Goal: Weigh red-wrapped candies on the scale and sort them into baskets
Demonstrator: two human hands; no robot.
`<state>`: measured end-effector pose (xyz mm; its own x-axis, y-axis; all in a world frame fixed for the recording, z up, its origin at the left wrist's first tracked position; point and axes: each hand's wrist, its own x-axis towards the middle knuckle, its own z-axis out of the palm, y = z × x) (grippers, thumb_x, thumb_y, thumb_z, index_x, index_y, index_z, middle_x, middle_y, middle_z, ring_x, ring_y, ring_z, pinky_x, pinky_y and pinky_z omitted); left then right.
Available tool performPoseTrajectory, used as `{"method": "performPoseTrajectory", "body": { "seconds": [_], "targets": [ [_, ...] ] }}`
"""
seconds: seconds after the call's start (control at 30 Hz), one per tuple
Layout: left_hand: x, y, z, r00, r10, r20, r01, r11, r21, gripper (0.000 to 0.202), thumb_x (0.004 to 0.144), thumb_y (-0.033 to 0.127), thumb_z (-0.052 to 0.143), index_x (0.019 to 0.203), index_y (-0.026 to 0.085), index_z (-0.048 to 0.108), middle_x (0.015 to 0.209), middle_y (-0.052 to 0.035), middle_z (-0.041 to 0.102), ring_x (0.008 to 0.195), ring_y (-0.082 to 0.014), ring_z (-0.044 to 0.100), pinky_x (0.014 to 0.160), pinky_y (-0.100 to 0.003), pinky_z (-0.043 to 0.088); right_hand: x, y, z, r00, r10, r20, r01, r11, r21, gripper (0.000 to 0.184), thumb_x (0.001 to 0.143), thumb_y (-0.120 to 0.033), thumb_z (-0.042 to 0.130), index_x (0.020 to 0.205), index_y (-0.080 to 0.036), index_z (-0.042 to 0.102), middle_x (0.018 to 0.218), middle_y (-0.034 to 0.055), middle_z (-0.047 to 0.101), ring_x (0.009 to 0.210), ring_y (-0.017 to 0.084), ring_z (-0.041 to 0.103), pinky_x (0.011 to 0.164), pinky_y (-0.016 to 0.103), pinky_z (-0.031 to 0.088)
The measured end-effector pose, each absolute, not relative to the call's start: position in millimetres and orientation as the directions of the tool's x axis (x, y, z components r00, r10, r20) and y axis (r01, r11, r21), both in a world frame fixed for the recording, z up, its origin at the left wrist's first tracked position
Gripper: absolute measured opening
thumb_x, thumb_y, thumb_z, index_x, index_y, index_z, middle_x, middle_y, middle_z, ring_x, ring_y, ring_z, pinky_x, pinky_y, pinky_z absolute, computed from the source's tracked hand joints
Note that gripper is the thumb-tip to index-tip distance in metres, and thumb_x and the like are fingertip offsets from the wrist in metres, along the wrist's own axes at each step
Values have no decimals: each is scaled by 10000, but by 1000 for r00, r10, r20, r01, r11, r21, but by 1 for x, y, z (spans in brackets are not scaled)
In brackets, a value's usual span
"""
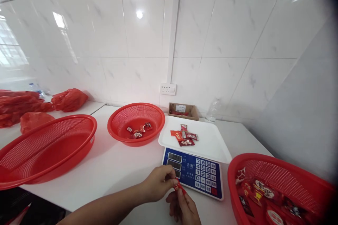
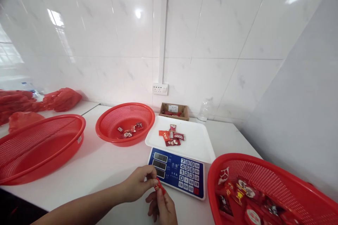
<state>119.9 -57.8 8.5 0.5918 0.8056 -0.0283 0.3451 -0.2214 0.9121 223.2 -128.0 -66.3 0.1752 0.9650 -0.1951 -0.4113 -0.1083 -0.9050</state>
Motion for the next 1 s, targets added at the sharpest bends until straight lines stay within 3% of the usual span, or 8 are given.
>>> {"method": "performPoseTrajectory", "body": {
  "seconds": [0.13, 0.27, 0.43, 0.67, 0.77, 0.83, 0.9, 1.0],
  "targets": [
    [119, -57, 5, 626, 772, -110, 196, -19, 980, 117, 731, 227, 541, 712, 173, 439, 614, 47, 512, 570, -109, 504, 546, -229, 368, 223, -128, -63, 243, 952, -187, -299, -110, -948, 600, 664, -706, 509, 692, -123, 644, 464, 1, 558, 371, 77, 442, 363, 174, 251],
    [123, -49, 7, 609, 792, -43, 102, -24, 995, 137, 690, 191, 573, 722, 169, 442, 618, 50, 479, 574, -91, 452, 552, -216, 351, 222, -129, -63, 284, 938, -198, -265, -122, -957, 592, 639, -719, 516, 660, -139, 632, 444, -5, 546, 366, 87, 432, 367, 190, 247],
    [137, -19, 34, 520, 839, 159, 121, -257, 959, 76, 732, 171, 513, 718, 167, 439, 599, 57, 424, 552, -78, 407, 541, -200, 347, 221, -129, -61, 294, 946, -136, -209, -75, -975, 555, 627, -703, 544, 601, -155, 620, 471, -6, 545, 389, 86, 435, 371, 186, 245],
    [168, 43, 54, 449, 840, 305, 308, -466, 829, 63, 819, 226, 449, 831, 178, 489, 704, 20, 518, 676, -123, 497, 645, -239, 405, 219, -128, -62, 300, 945, -129, -189, -74, -979, 566, 614, -709, 549, 623, -149, 634, 476, -14, 538, 380, 73, 426, 362, 178, 245],
    [181, 63, 52, 464, 825, 322, 433, -528, 731, 145, 827, 234, 446, 933, 171, 523, 874, -46, 577, 867, -189, 525, 790, -323, 415, 217, -127, -64, 302, 947, -114, -175, -62, -983, 560, 615, -706, 550, 642, -153, 640, 475, -17, 541, 377, 74, 422, 361, 187, 251],
    [189, 69, 49, 512, 794, 328, 487, -583, 650, 263, 822, 296, 484, 1050, 171, 524, 1090, -96, 552, 1080, -239, 452, 929, -378, 350, 216, -127, -67, 297, 949, -109, -174, -58, -983, 564, 614, -709, 548, 648, -154, 641, 469, -19, 542, 370, 72, 419, 360, 188, 252],
    [197, 71, 46, 579, 755, 308, 520, -633, 573, 457, 799, 422, 521, 1187, 184, 472, 1287, -122, 440, 1239, -279, 308, 1025, -433, 241, 216, -126, -69, 292, 950, -110, -183, -58, -981, 565, 614, -711, 547, 654, -155, 640, 462, -23, 540, 366, 66, 416, 364, 186, 257],
    [209, 71, 39, 667, 710, 227, 560, -678, 476, 724, 732, 618, 507, 1318, 220, 358, 1428, -142, 260, 1322, -356, 129, 1034, -571, 101, 215, -125, -73, 290, 951, -111, -186, -57, -981, 561, 617, -709, 549, 659, -157, 638, 456, -25, 537, 365, 61, 414, 374, 184, 275]
  ]
}}
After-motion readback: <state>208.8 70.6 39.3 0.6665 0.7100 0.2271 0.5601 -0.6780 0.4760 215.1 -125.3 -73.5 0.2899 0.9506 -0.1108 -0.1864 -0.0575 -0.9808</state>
